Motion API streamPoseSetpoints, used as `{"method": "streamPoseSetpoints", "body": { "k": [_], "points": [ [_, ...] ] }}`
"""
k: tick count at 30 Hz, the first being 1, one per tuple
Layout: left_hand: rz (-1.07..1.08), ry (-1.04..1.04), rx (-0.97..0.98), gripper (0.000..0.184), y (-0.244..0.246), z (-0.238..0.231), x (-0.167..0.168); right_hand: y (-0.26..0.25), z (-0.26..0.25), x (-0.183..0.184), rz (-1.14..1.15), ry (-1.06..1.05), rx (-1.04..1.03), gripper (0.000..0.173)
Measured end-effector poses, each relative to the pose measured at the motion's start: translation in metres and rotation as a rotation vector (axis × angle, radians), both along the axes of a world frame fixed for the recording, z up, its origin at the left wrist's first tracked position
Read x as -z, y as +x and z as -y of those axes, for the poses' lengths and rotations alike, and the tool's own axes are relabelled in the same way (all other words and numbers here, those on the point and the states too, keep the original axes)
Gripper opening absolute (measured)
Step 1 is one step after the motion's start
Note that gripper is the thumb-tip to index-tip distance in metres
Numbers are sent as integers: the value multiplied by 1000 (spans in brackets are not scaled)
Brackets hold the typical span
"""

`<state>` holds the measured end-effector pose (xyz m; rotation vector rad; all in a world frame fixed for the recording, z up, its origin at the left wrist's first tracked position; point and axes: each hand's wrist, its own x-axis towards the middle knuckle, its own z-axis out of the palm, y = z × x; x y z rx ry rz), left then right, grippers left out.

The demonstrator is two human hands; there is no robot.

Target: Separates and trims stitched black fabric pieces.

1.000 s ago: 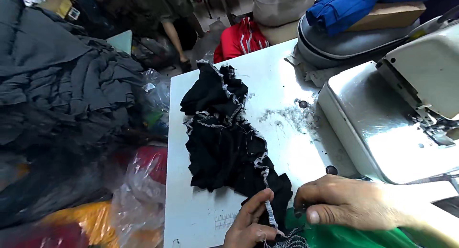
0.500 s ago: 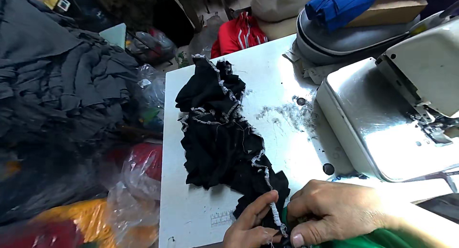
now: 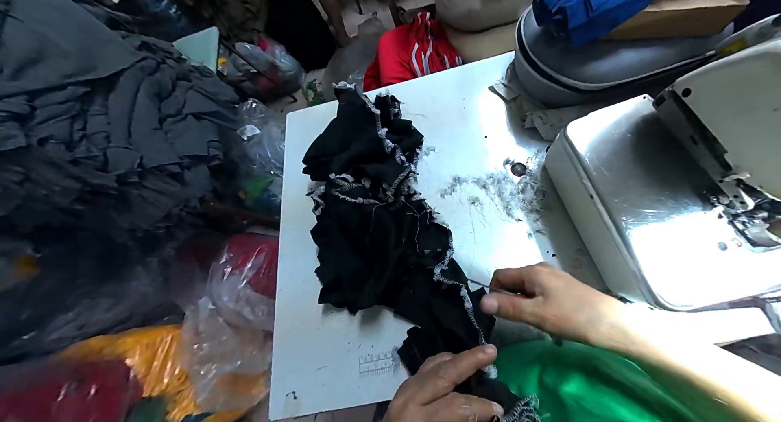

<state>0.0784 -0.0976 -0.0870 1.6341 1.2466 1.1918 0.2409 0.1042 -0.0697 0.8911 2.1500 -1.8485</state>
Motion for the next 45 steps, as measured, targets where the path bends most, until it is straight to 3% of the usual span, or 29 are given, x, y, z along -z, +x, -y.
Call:
{"method": "streamPoseSetpoints", "body": {
  "k": [5, 9, 15, 19, 23, 28, 31, 37, 41, 45],
  "points": [
    [-10, -18, 34, 26, 0, -3, -3, -20, 0, -4, 172, -65, -219, 49],
    [-27, -11, 49, 30, 0, -5, -3, -29, -1, -10, 131, 12, -339, 30],
    [-43, 19, -7, 30, 1, -1, 2, -14, -2, -7, -171, 183, 56, 10],
    [-3, 75, -115, 26, 2, 0, 4, -2, -4, -10, -383, -167, 221, 8],
    [115, 88, -199, 23, -3, 0, 2, 2, -3, 2, -236, 128, 149, 8],
    [228, 52, -173, 24, 2, -7, -4, 2, 6, -3, -230, -299, 164, 8],
    [223, 41, -163, 23, 7, -12, -2, 4, 11, -1, -234, -408, 115, 10],
    [228, -56, -192, 24, 6, -13, 0, 13, 27, -2, -345, -181, 85, 19],
    [408, -113, -251, 32, 11, -13, 2, 14, 34, -3, -497, 34, 43, 22],
    [504, -159, -266, 37, 14, -12, 0, 15, 32, -4, -522, 94, -39, 29]
  ]
}}
